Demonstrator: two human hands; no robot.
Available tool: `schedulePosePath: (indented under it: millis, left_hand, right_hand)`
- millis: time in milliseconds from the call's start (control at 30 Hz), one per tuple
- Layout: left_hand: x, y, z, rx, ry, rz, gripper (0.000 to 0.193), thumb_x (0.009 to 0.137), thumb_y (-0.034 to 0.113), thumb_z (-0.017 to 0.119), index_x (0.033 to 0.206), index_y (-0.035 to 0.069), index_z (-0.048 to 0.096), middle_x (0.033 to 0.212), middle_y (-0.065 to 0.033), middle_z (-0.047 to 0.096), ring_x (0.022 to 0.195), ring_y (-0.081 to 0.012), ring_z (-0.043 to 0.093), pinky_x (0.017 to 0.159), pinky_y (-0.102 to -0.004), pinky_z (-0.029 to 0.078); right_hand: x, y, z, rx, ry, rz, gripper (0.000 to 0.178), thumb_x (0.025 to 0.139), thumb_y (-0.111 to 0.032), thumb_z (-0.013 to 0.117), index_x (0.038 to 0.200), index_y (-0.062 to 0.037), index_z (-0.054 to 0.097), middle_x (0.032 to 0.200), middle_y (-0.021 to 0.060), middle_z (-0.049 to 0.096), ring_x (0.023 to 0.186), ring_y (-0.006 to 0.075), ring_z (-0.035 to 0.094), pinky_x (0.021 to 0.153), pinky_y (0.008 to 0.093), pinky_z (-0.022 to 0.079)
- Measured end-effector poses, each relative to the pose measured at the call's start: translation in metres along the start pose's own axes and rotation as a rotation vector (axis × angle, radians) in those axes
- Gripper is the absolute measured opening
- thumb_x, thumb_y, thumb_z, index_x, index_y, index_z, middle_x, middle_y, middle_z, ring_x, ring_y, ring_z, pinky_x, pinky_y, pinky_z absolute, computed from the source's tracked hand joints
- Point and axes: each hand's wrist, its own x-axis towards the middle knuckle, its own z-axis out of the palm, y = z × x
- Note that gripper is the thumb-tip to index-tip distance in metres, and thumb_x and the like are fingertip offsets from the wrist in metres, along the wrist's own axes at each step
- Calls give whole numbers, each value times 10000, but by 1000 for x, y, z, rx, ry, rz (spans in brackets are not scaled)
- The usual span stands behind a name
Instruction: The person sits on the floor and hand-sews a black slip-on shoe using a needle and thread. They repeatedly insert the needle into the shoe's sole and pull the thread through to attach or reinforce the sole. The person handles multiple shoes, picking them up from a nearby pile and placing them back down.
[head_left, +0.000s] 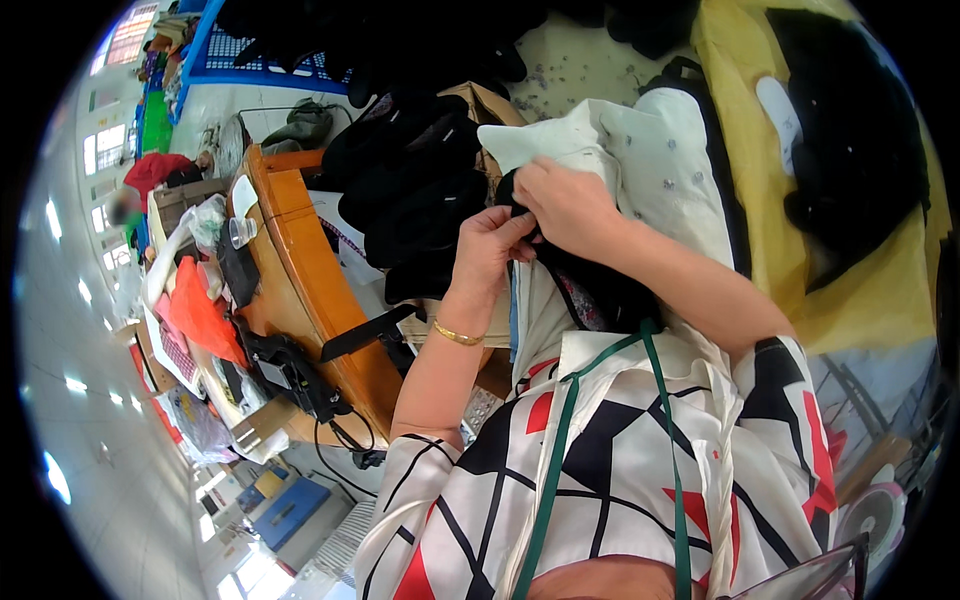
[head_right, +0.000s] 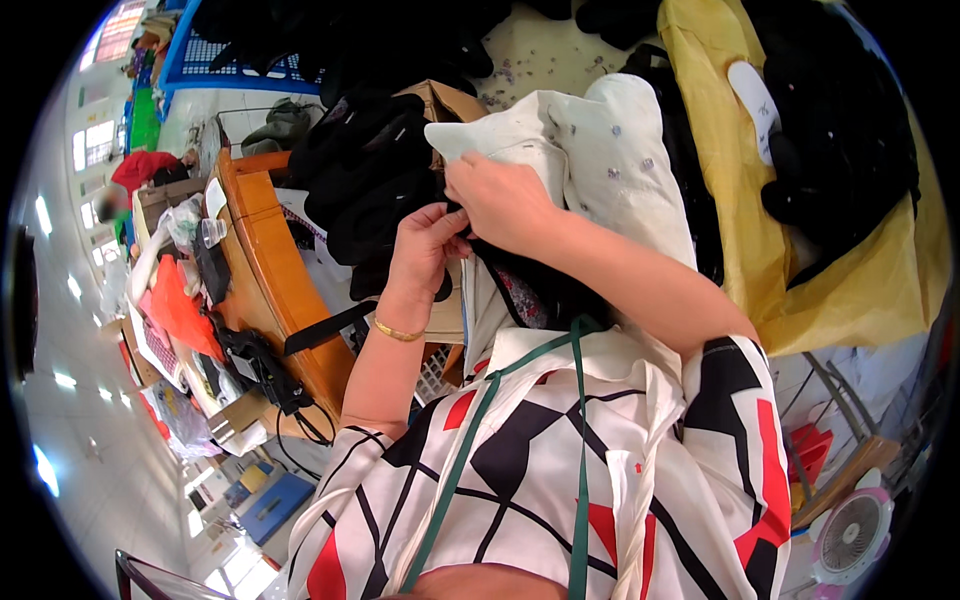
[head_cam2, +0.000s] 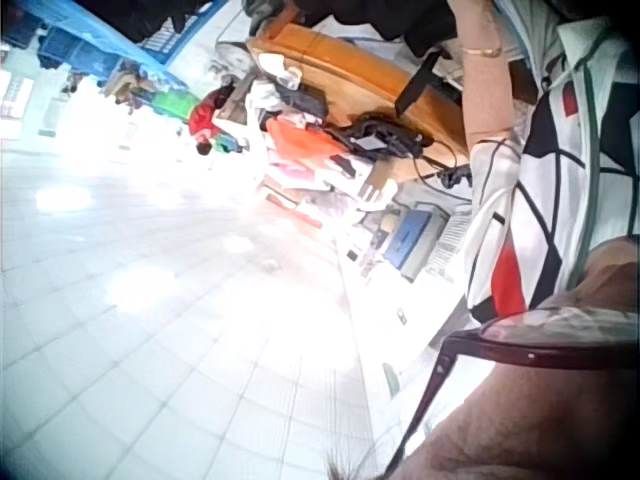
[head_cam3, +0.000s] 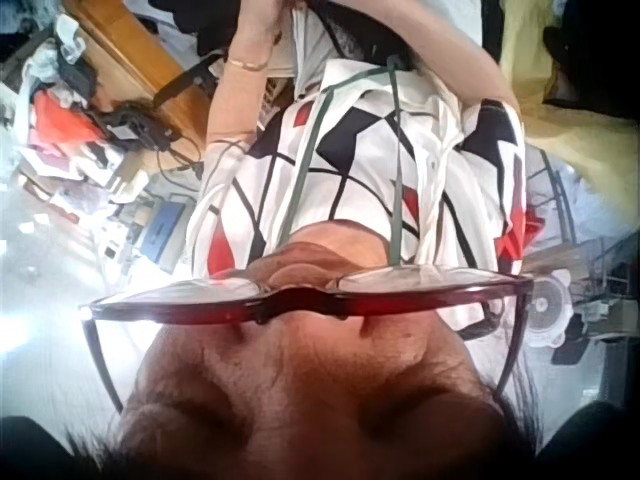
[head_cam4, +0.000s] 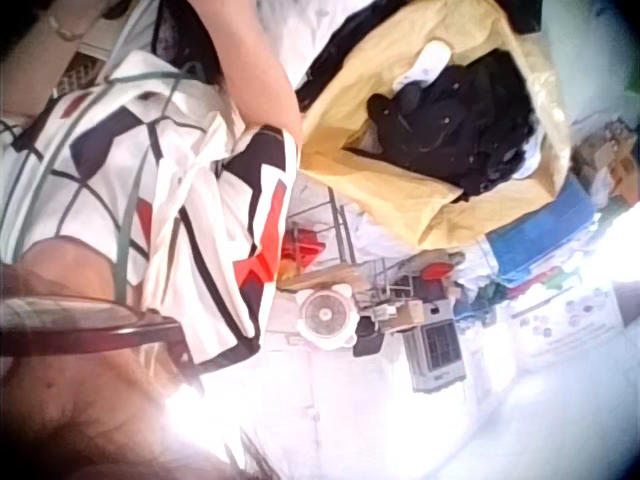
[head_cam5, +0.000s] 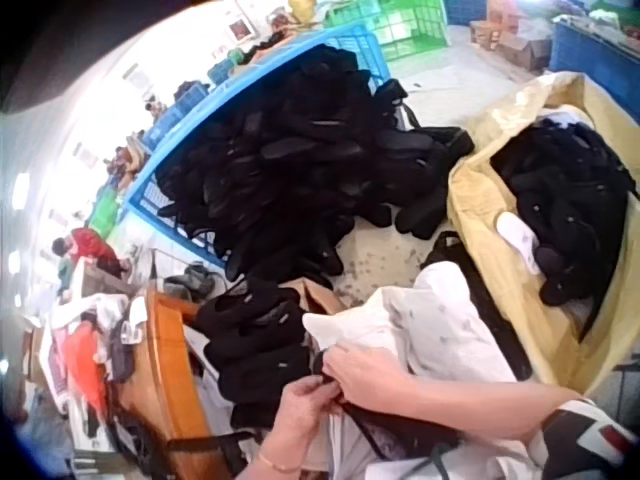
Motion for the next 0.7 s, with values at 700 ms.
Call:
schedulePosePath:
  millis: [700]
  left_hand:
    - [-1, 1, -1, 147, 8, 77, 167, 890, 194, 730, 843, 70, 629, 757, -7, 634, 601, -57, 590, 531, -198, 483]
  right_hand:
    - [-30, 55, -127, 742, 315, 331, 140, 951, -16, 555, 1068, -76, 602, 786, -9, 558, 698, 101, 560, 640, 261, 477]
